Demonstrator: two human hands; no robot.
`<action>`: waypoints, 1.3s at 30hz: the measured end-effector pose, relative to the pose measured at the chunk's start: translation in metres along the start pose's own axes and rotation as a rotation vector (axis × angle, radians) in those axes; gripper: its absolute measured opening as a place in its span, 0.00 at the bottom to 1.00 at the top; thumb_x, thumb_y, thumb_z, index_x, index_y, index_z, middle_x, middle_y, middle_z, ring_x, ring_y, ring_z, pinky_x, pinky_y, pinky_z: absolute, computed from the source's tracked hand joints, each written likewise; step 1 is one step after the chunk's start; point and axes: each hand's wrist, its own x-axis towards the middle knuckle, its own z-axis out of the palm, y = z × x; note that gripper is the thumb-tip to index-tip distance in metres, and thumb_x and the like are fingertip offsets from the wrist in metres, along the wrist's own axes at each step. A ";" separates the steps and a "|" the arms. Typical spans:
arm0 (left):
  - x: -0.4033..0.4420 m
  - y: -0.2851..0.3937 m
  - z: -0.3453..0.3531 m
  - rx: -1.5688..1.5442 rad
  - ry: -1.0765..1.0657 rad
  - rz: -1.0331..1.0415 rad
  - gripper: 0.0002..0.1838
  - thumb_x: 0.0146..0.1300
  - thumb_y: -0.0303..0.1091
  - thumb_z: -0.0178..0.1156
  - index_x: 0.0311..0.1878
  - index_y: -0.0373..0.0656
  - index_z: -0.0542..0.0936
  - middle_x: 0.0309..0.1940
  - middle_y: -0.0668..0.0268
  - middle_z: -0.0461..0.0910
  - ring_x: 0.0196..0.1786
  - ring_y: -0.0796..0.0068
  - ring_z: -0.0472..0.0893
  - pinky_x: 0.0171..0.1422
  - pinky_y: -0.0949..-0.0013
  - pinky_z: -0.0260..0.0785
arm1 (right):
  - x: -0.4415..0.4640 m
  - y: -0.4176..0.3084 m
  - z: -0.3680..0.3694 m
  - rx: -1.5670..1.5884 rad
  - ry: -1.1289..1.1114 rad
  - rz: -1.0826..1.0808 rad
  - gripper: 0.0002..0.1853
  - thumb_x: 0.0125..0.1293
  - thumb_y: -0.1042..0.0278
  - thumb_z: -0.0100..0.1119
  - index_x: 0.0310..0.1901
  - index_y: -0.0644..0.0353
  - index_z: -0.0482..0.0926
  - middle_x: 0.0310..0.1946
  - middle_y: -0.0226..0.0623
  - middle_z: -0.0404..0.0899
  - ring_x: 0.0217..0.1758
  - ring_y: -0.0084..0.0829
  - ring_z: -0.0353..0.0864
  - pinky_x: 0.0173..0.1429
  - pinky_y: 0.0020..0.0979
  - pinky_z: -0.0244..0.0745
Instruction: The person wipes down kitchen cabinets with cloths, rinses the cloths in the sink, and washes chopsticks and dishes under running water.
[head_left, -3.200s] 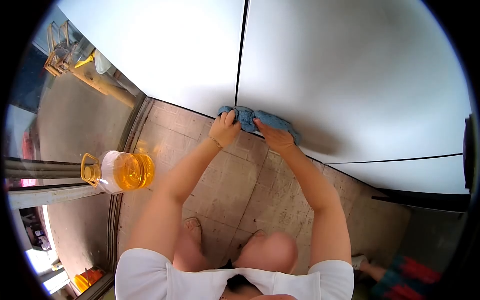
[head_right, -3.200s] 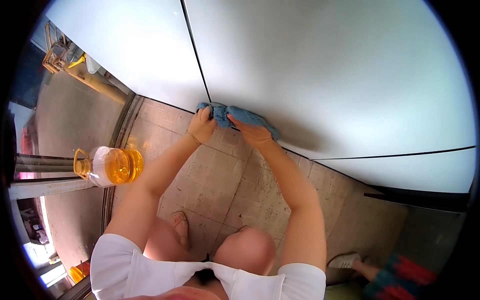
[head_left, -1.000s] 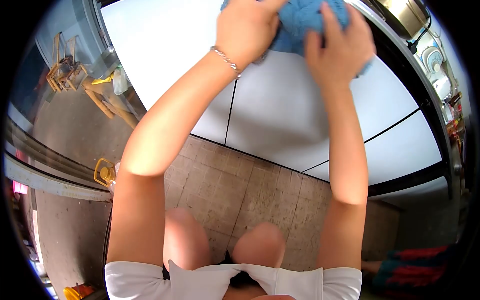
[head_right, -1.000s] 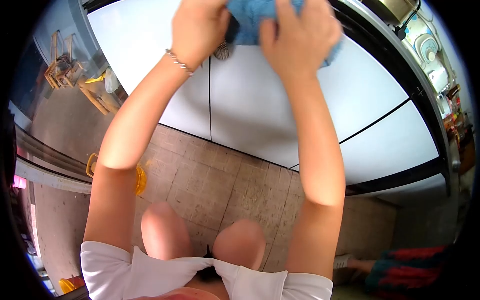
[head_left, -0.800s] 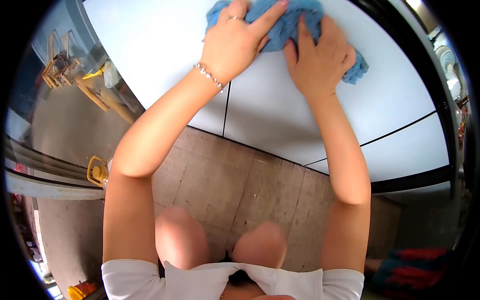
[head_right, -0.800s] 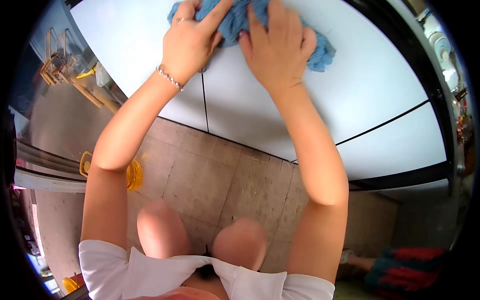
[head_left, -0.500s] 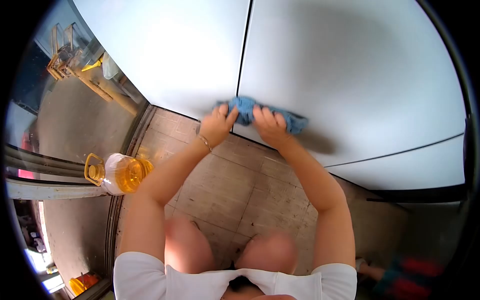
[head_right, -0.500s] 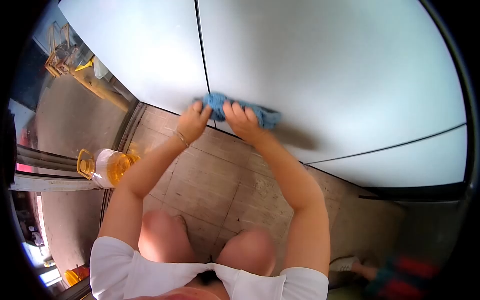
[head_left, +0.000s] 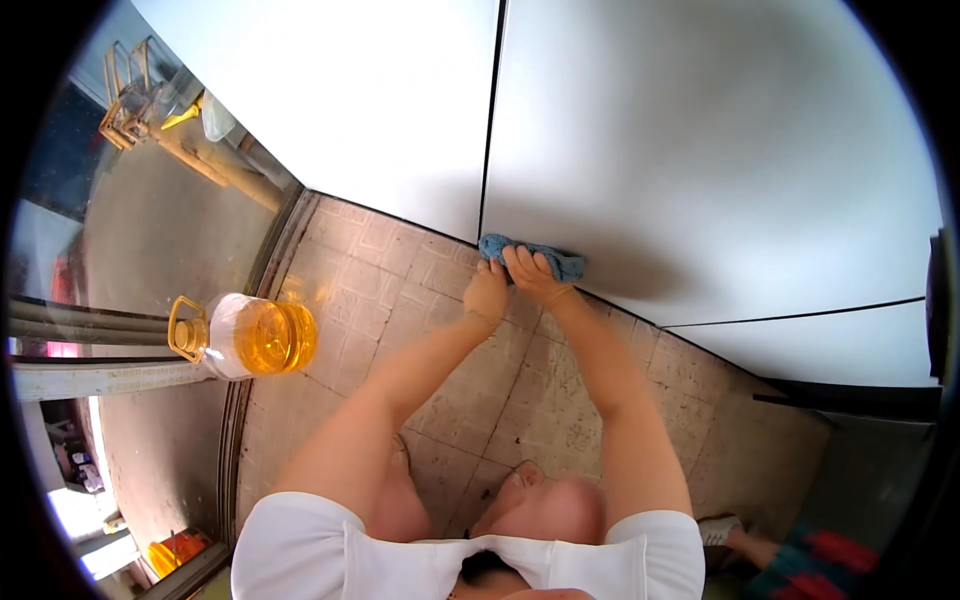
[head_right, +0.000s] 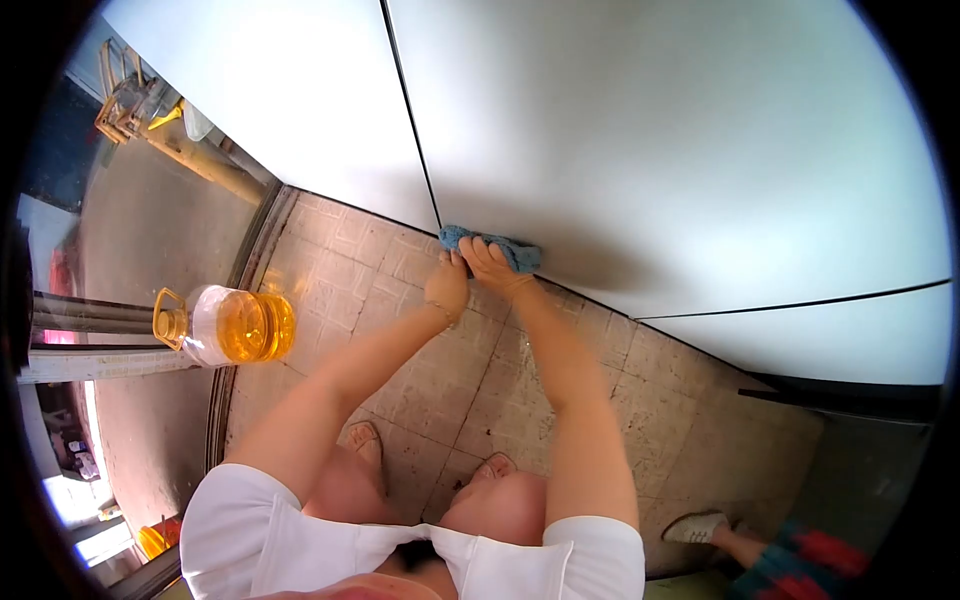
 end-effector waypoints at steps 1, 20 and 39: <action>-0.004 0.006 0.007 -0.094 -0.062 -0.071 0.25 0.55 0.31 0.47 0.55 0.31 0.58 0.42 0.50 0.70 0.41 0.55 0.75 0.38 0.62 0.71 | -0.004 -0.005 0.001 0.048 -0.101 -0.013 0.09 0.53 0.65 0.44 0.32 0.57 0.72 0.39 0.27 0.66 0.44 0.24 0.64 0.47 0.26 0.51; -0.056 0.075 -0.192 -0.315 -1.041 0.623 0.24 0.44 0.25 0.51 0.50 0.43 0.73 0.42 0.58 0.76 0.43 0.70 0.75 0.47 0.71 0.65 | -0.050 0.093 -0.259 1.250 -0.830 0.867 0.13 0.54 0.69 0.53 0.43 0.60 0.74 0.42 0.42 0.70 0.44 0.38 0.70 0.47 0.31 0.66; -0.048 0.257 -0.419 -0.089 1.103 0.920 0.31 0.40 0.32 0.59 0.54 0.59 0.69 0.39 0.55 0.66 0.44 0.56 0.67 0.38 0.64 0.70 | 0.137 0.292 -0.347 -0.389 0.356 0.452 0.18 0.52 0.57 0.55 0.43 0.57 0.73 0.59 0.42 0.58 0.63 0.41 0.53 0.61 0.49 0.42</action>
